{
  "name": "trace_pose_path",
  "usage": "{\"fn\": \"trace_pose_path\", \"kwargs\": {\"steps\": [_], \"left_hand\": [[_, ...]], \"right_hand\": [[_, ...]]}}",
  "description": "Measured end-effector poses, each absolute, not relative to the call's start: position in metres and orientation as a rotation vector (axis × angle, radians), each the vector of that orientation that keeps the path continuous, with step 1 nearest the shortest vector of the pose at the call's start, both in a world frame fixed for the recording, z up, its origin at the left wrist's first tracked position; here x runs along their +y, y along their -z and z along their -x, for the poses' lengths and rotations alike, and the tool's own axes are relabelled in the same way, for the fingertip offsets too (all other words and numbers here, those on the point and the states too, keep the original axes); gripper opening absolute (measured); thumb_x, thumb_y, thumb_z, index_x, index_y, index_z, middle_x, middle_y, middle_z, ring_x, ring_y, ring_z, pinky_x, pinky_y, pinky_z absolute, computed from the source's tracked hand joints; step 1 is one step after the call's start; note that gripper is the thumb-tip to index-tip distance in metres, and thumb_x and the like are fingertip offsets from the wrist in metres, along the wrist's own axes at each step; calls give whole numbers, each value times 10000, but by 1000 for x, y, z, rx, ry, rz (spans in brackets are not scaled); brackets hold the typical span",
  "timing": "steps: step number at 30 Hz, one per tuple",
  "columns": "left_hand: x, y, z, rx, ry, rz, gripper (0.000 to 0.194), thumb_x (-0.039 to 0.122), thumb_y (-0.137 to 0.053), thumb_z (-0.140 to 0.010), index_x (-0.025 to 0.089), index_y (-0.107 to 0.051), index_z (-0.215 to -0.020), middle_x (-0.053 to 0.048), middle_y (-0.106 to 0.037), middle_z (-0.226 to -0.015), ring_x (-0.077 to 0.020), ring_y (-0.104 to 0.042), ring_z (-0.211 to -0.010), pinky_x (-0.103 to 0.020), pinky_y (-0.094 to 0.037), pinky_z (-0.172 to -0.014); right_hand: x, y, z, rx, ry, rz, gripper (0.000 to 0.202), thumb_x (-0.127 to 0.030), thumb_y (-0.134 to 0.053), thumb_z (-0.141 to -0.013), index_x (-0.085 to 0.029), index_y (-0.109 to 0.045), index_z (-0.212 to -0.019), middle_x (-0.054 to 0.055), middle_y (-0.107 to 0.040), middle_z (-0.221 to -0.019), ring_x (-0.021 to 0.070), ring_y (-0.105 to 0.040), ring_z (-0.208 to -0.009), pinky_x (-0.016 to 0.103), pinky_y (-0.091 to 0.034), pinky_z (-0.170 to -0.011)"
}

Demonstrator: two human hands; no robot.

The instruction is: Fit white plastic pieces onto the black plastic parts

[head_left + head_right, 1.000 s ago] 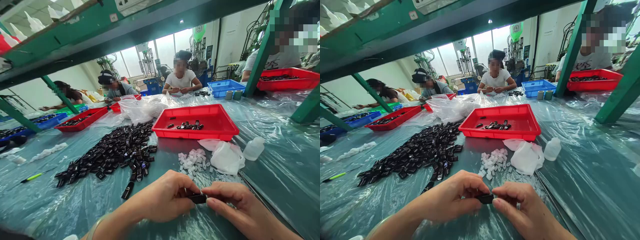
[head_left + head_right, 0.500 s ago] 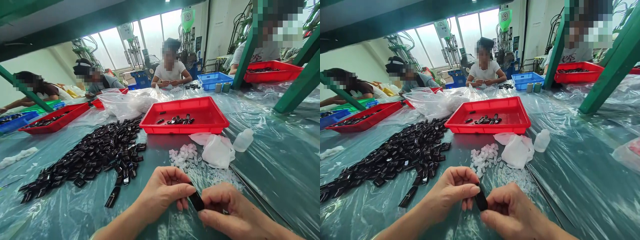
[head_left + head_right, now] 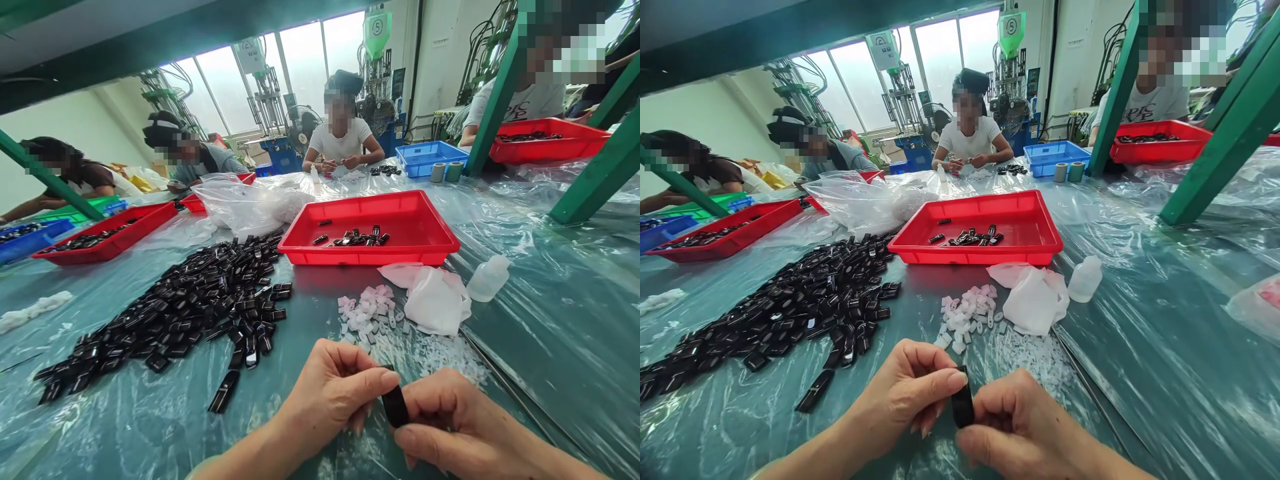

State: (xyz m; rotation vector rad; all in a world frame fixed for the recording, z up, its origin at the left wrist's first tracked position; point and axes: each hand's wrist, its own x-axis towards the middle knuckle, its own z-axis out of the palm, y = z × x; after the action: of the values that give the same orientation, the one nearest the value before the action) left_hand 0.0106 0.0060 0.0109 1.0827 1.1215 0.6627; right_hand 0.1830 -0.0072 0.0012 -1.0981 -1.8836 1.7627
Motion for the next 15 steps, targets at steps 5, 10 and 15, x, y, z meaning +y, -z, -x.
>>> {"fn": "trace_pose_path", "kwargs": {"steps": [5, 10, 15], "left_hand": [[3, -14, -11, 1098, -649, -1149, 288, 367, -692, -666, 111, -595, -575, 36, -445, -409, -42, -357, -355, -166, -234, -361], [8, -18, -4, 1210, -768, -1159, 280, 323, -648, -696, 134, -553, -512, 45, -415, -390, -47, -326, -361, -182, -207, -370], [14, -23, 2, 1301, -786, -1222, 323, 329, -595, -727, 142, -517, -476, 38, -408, -381, -56, -321, -364, -195, -211, -381]], "right_hand": [[-7, 0, -182, -1933, -1678, 1121, 190, -237, -458, -754, -163, -482, -581, -54, -334, -516, 86, -315, -509, 225, -236, -463], [-12, 4, -181, -2139, -1233, 1163, 85, -107, -570, -695, -178, -539, -661, -70, -427, -555, 72, -400, -518, 183, -298, -498], [-18, 26, -183, -2566, -645, 874, 140, -204, -660, -744, -191, -526, -706, -47, -541, -656, 80, -501, -540, 188, -323, -483]]}}
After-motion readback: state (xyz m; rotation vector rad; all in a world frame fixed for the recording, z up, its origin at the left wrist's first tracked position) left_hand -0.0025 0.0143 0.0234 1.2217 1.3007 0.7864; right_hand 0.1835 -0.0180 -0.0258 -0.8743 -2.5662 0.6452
